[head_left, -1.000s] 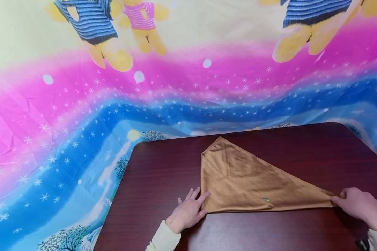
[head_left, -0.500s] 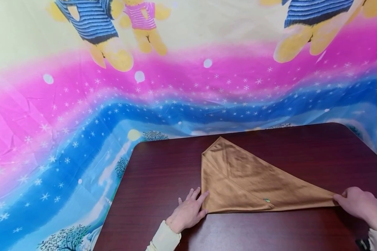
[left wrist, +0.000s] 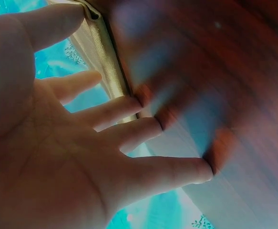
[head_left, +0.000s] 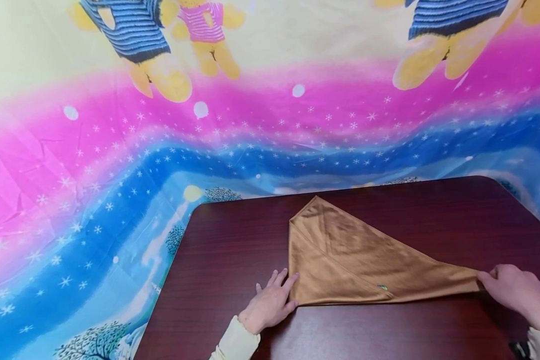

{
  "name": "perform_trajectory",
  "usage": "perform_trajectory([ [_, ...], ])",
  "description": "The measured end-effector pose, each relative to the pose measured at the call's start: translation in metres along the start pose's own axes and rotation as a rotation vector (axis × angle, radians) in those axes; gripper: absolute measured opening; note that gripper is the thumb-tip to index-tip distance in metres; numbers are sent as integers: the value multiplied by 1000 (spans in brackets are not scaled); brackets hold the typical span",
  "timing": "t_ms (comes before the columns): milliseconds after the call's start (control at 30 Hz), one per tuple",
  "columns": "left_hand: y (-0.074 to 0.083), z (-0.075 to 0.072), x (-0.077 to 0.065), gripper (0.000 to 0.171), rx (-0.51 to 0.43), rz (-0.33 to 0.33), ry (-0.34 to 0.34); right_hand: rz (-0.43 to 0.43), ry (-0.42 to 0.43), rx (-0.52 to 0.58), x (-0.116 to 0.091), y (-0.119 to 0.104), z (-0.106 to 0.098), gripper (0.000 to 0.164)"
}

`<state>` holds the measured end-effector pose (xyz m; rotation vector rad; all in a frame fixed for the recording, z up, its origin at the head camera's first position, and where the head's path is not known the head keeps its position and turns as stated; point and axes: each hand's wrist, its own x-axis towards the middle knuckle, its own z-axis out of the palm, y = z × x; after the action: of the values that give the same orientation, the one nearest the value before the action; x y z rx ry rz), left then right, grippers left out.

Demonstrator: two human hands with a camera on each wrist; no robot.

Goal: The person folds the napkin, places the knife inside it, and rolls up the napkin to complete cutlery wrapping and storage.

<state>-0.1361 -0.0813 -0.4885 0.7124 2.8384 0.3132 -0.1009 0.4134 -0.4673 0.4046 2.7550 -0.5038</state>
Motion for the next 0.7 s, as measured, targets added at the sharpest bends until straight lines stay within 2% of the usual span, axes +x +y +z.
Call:
perform_trajectory([
  [200, -1, 0, 0, 59, 3, 1, 7, 20, 66, 36, -4, -11, -6, 33],
  [433, -1, 0, 0, 59, 1, 2, 6, -18, 176, 37, -8, -21, -14, 41],
  [700, -1, -1, -1, 59, -3, -3, -8, -38, 312, 69, -14, -39, -20, 40],
])
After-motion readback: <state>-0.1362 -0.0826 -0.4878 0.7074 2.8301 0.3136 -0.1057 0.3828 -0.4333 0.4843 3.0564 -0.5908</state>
